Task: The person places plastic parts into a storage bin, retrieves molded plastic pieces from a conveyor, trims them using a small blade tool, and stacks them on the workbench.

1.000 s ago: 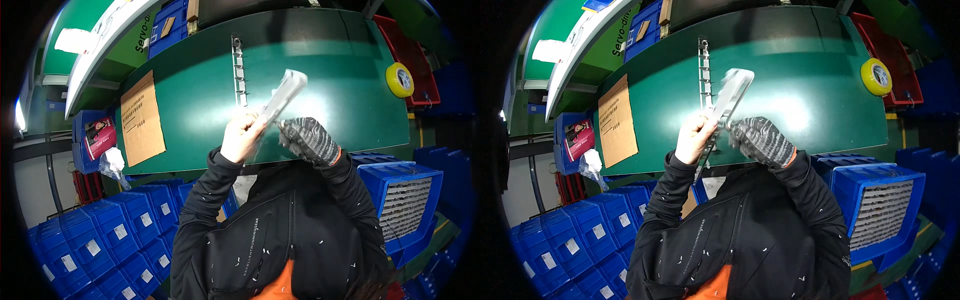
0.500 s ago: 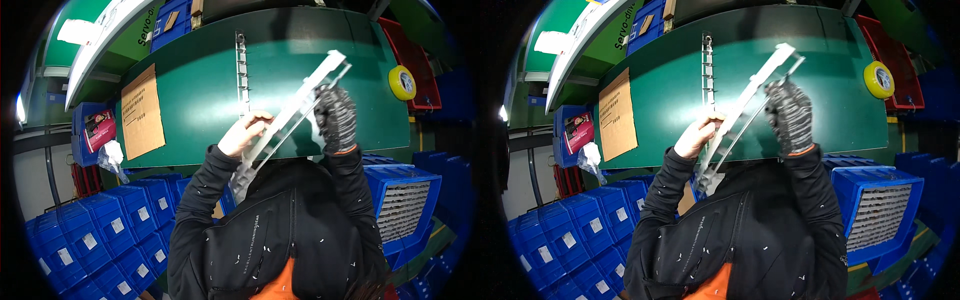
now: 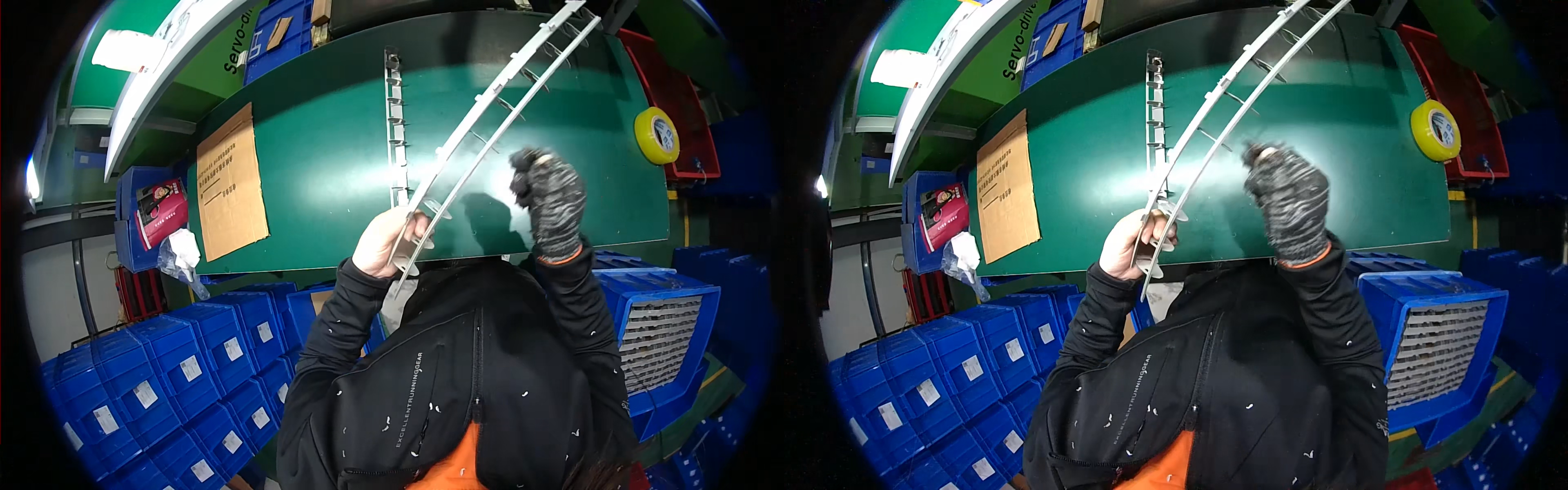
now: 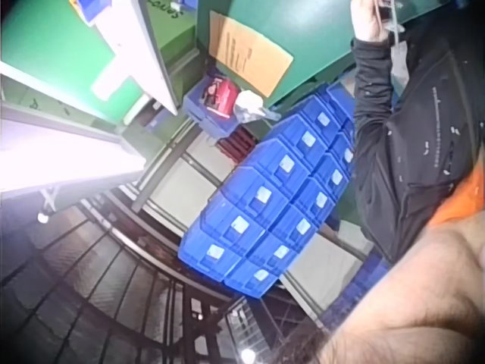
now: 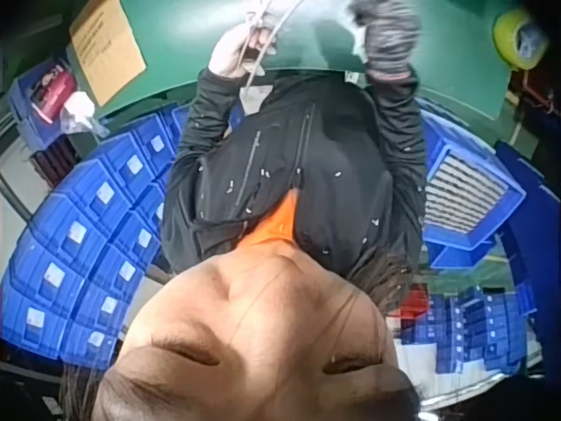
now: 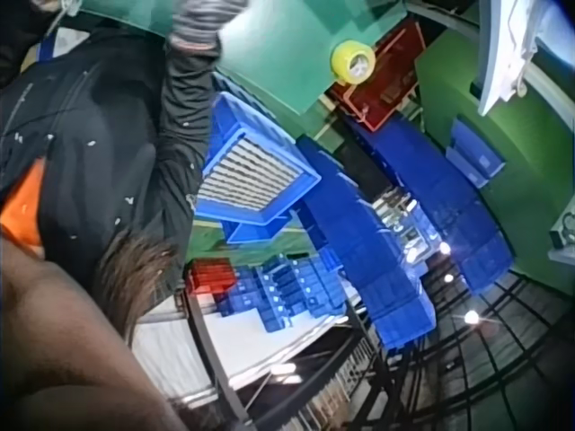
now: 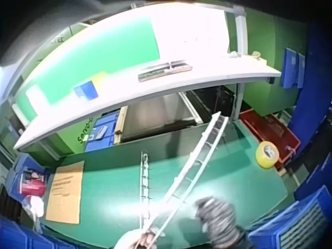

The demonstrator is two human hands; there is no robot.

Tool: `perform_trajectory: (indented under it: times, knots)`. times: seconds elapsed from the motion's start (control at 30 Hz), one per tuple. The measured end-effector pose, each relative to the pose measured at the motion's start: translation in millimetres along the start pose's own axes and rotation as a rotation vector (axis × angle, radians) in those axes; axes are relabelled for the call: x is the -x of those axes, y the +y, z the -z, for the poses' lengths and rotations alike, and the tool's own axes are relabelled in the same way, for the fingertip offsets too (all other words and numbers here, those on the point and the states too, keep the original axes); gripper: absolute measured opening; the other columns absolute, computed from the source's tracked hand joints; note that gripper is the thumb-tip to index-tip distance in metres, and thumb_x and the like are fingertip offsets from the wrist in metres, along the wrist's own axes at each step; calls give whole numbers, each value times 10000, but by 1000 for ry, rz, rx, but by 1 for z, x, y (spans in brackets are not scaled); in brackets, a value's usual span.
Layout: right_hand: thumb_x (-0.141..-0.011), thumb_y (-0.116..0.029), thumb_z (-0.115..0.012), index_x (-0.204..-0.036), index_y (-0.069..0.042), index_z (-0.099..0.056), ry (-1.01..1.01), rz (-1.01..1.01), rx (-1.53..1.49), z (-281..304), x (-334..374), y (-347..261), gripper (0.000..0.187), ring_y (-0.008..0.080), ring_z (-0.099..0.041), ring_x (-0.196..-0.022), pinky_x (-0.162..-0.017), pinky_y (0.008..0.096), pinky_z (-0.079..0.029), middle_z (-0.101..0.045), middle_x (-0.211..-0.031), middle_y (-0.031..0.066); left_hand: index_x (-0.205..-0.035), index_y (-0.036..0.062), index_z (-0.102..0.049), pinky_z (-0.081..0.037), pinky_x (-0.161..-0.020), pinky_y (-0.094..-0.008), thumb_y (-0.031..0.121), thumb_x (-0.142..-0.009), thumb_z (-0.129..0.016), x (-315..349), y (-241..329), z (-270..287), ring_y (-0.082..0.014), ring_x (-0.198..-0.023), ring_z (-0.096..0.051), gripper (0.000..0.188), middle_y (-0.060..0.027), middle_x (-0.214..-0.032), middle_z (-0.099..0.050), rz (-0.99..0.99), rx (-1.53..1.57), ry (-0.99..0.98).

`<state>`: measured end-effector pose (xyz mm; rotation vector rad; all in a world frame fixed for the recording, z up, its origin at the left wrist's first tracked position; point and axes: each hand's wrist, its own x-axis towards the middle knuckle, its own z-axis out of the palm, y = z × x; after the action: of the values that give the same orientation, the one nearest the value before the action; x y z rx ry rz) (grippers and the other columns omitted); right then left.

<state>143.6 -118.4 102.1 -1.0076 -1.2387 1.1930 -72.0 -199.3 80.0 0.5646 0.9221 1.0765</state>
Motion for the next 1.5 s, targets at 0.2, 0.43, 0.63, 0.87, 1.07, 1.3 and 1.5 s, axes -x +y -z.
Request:
perform_trajectory:
  times: [0.2, 0.43, 0.63, 0.87, 1.07, 1.3, 1.5]
  knots:
    - [-789, -100, -518, -823, -21, -610, -270, 186, 468, -14, 22, 6, 126, 278, -559, -625, -574, 350, -447, -580, -704, 122, -576, 90, -414, -385, -661, -335, 268, -857, -465, -10, -6, -15, -194, -787, -462, 337, -39, -691, -466, 49, 347, -119]
    - [-771, -113, -554, -820, -4, -607, -395, 143, 435, -10, 36, 8, 131, 313, -570, -643, -580, 377, -457, -590, -731, 164, -600, 86, -423, -379, -695, -323, 260, -870, -460, -18, -6, -22, -197, -782, -461, 323, -41, -708, -475, 78, 359, -82]
    - [-786, -137, -537, -811, -22, -598, -292, 241, 628, -10, 30, 0, 133, 301, -568, -637, -570, 382, -451, -586, -715, 149, -724, 36, -515, -394, -718, -259, 250, -851, -524, -24, -15, -30, -136, -766, -494, 248, -51, -781, -539, -73, 46, -1]
    - [-808, -185, -490, -808, -39, -578, -307, 179, 790, -10, 32, 3, 171, 302, -556, -633, -572, 397, -441, -571, -709, 138, -794, 12, -550, -378, -715, -234, 229, -860, -517, -28, -20, -38, -103, -735, -483, 230, -34, -772, -548, -223, -77, 30]
    - [-817, -186, -490, -857, -33, -588, -385, 92, 618, -11, 29, 7, 186, 292, -575, -677, -595, 367, -450, -589, -753, 138, -754, 16, -529, -386, -697, -247, 188, -864, -503, -27, -16, -36, -113, -732, -479, 205, -40, -762, -541, -220, -260, 120]
    - [-872, -357, -464, -813, 3, -549, -483, -692, -388, 8, 13, -3, 375, 63, -451, -454, -409, 191, -347, -476, -520, 14, -712, 2, -549, -404, -635, -308, 76, -771, -573, -51, -45, -24, -242, -670, -510, 98, -104, -709, -554, -544, -1042, 443]
    - [-701, -336, -654, -1112, -46, -491, -121, -264, 520, 3, 4, 63, 528, 295, -579, -825, -742, 353, -454, -592, -895, 169, -879, 1, -519, -386, -748, -386, 36, -722, -535, -74, -70, -57, -318, -850, -479, 161, -147, -877, -528, -698, -1388, 351]
